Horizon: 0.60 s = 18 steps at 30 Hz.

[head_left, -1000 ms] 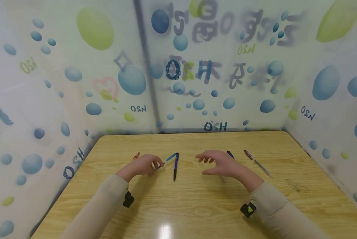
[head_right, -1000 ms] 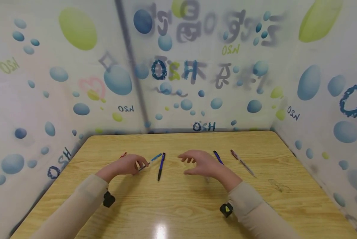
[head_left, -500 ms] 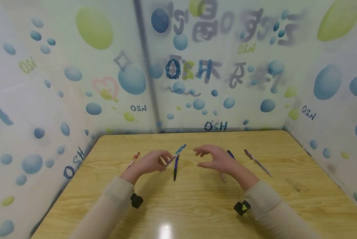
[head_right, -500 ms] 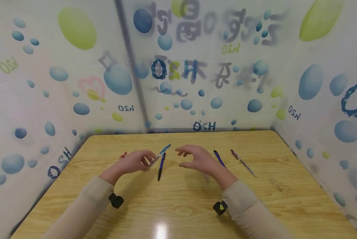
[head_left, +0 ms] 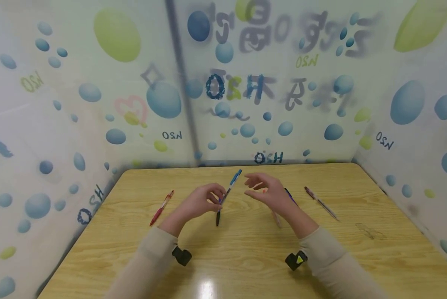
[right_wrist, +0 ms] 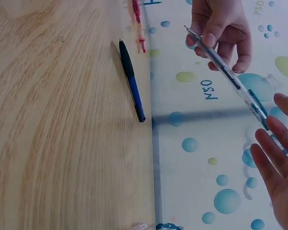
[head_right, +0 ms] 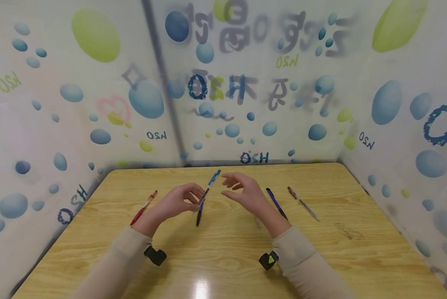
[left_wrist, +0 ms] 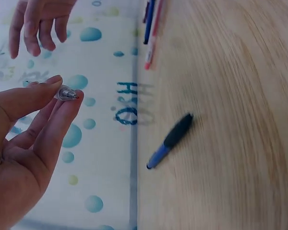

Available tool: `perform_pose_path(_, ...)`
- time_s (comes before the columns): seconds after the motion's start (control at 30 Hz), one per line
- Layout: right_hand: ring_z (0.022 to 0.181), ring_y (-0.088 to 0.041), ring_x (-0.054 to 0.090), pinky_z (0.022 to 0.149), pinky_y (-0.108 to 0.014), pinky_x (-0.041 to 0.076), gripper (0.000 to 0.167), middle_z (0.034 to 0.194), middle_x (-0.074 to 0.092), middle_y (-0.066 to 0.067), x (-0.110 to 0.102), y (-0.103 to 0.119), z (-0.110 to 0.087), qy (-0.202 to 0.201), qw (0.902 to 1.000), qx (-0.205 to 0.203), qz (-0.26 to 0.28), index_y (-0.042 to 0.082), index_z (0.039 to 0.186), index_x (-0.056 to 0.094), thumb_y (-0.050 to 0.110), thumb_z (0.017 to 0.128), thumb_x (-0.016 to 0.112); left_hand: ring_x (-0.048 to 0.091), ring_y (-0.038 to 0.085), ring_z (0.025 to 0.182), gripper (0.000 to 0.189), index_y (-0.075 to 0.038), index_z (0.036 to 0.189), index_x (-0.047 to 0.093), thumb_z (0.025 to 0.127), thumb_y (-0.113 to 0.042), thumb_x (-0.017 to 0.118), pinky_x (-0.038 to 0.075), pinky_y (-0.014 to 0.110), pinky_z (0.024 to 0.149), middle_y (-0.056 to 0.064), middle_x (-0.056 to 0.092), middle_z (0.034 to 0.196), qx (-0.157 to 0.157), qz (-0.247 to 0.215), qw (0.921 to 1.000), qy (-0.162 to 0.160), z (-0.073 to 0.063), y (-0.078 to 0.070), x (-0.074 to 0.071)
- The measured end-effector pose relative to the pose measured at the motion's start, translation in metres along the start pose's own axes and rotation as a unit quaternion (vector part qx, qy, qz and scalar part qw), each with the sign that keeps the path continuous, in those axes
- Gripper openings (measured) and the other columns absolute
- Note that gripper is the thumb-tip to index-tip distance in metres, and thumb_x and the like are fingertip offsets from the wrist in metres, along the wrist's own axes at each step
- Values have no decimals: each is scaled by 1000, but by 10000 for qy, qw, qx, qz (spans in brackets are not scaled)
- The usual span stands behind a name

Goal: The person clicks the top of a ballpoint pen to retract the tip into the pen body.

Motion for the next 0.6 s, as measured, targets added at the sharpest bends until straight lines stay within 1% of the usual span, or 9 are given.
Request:
perform_pose_path(0.07, 95, -22, 65, 84, -48, 53, 42, 106, 67, -9, 0, 1, 0, -240, 9997, -25, 67, 12, 130, 60, 15, 90, 73, 66, 19, 88, 37, -10, 117, 62, 84, 4, 73, 57, 35, 74, 5, 63, 103, 20, -233, 9997, -79, 1, -3, 3)
perform_pose_path(0.17, 93, -21, 66, 82, -43, 54, 43, 105, 67, -10, 0, 5, 1, -583, 9982, 9, 132, 11, 131, 59, 13, 90, 72, 66, 21, 88, 37, -9, 117, 61, 84, 5, 73, 57, 36, 74, 7, 63, 105, 72, -604, 9981, -114, 1, -10, 8)
perform_pose_path(0.3, 94, -24, 65, 83, -44, 53, 45, 106, 68, -11, 1, 10, 5, -929, 9948, 71, 416, 11, 133, 57, 12, 91, 71, 65, 23, 87, 37, -7, 117, 59, 85, 4, 73, 57, 37, 75, 9, 63, 104, 143, -1091, 9938, -129, 1, -16, 13)
perform_pose_path(0.37, 96, -26, 65, 85, -46, 52, 45, 106, 69, -12, 1, 14, 6, -1028, 9930, 101, 567, 11, 134, 57, 11, 91, 70, 65, 24, 87, 38, -6, 118, 57, 85, 4, 72, 57, 39, 76, 11, 63, 104, 173, -1345, 9907, -131, 1, -19, 15)
perform_pose_path(0.43, 97, -29, 64, 85, -48, 51, 45, 105, 69, -14, 1, 20, 7, -1063, 9921, 116, 659, 9, 135, 56, 7, 92, 68, 65, 25, 87, 39, -5, 120, 56, 85, 4, 72, 57, 41, 76, 13, 63, 103, 173, -1572, 9873, -138, 2, -21, 17)
perform_pose_path(0.53, 97, -32, 63, 85, -48, 51, 43, 104, 68, -18, -2, 38, 5, -1069, 9919, 132, 674, 5, 134, 55, 3, 92, 67, 66, 26, 87, 41, -3, 122, 55, 86, 4, 71, 57, 43, 76, 15, 63, 104, 108, -1889, 9819, -99, 3, -23, 20)
perform_pose_path(0.6, 97, -33, 63, 85, -48, 51, 42, 103, 67, -19, -4, 48, 3, -1065, 9921, 127, 649, 2, 133, 55, 2, 92, 66, 66, 26, 88, 42, -3, 124, 55, 86, 5, 71, 57, 42, 76, 15, 63, 104, 47, -1994, 9799, -86, 3, -24, 23)
Point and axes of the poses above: each hand's wrist, its own z-axis towards the middle knuckle, its own x-axis out of the palm, y = z × x, the point moved 2 cm from there along z, towards the middle knuckle
